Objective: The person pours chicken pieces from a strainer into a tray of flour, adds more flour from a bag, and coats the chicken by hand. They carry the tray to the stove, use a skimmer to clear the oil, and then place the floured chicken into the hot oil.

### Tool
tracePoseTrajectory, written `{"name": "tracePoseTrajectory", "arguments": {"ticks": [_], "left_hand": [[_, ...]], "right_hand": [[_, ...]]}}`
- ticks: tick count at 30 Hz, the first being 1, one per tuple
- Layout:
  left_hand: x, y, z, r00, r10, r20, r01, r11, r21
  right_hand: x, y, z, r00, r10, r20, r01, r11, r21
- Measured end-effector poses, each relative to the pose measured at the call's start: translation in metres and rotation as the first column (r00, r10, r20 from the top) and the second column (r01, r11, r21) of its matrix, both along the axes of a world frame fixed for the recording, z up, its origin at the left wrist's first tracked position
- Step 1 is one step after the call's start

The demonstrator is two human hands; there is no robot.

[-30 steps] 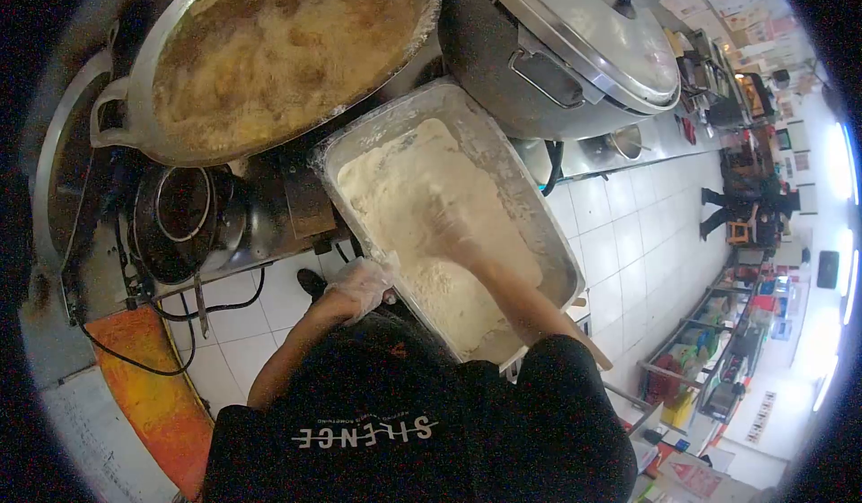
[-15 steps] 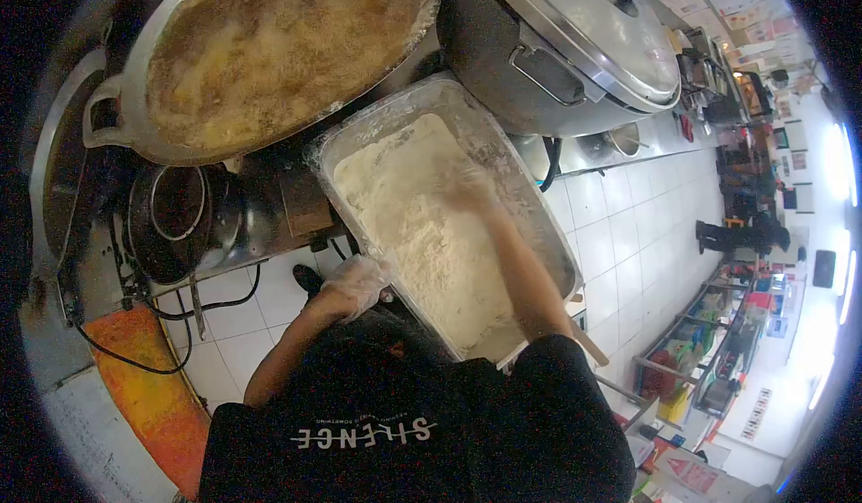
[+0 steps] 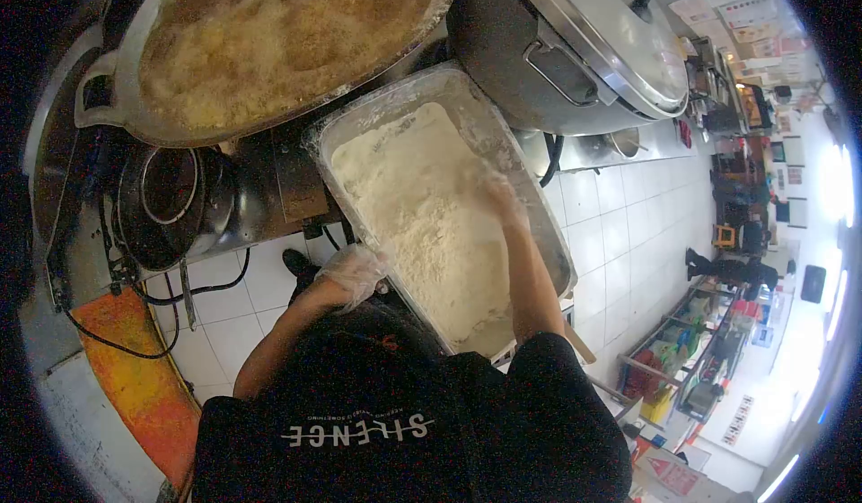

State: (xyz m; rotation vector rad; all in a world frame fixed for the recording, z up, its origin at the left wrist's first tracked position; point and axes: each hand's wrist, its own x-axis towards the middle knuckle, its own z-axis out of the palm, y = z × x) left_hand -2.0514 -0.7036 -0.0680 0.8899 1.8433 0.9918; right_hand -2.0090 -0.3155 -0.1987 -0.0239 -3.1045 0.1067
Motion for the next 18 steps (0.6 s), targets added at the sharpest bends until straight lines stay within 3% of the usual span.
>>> {"name": "tracePoseTrajectory", "arguments": {"ticks": [1, 2, 4, 6, 9, 11, 13, 14, 16, 18], "left_hand": [[0.000, -0.001, 0.002, 1.000, 0.017, 0.008, -0.017, 1.000, 0.009], [-0.001, -0.001, 0.003, 0.999, 0.035, 0.016, -0.035, 0.999, 0.018], [-0.002, 0.000, -0.010, 0.999, -0.032, -0.035, 0.032, 0.999, 0.013], [0.001, 0.001, -0.014, 0.990, -0.092, -0.111, 0.094, 0.995, 0.015], [-0.001, 0.000, -0.014, 0.949, -0.137, -0.284, 0.152, 0.988, 0.033], [0.000, 0.000, -0.022, 0.908, -0.162, -0.387, 0.200, 0.978, 0.058], [0.000, 0.002, -0.017, 0.907, -0.199, -0.371, 0.215, 0.977, 0.001], [-0.002, 0.003, -0.010, 0.905, -0.217, -0.365, 0.223, 0.974, -0.026], [-0.006, 0.005, 0.022, 0.983, -0.146, -0.115, 0.135, 0.986, -0.094], [-0.006, 0.005, 0.012, 0.987, -0.095, -0.132, 0.094, 0.995, -0.013]], "right_hand": [[0.007, -0.002, -0.017, 0.999, -0.034, -0.043, 0.021, 0.960, -0.278], [0.005, -0.017, -0.033, 0.997, -0.075, -0.003, 0.058, 0.795, -0.604], [0.008, -0.025, -0.043, 0.988, -0.107, 0.115, 0.157, 0.674, -0.722], [0.006, -0.037, -0.006, 0.960, -0.156, 0.232, 0.239, 0.889, -0.390], [-0.023, -0.093, 0.124, 0.851, -0.398, 0.343, 0.522, 0.714, -0.466], [-0.025, -0.088, 0.109, 0.960, -0.128, 0.250, 0.222, 0.890, -0.397], [-0.021, -0.090, 0.087, 0.983, 0.079, 0.164, -0.033, 0.964, -0.264], [-0.017, -0.101, 0.070, 0.986, 0.097, 0.132, -0.076, 0.985, -0.154], [-0.010, -0.119, 0.021, 0.994, 0.062, 0.086, -0.070, 0.994, 0.088], [-0.018, -0.113, 0.001, 0.996, 0.029, 0.086, -0.047, 0.977, 0.210]]}}
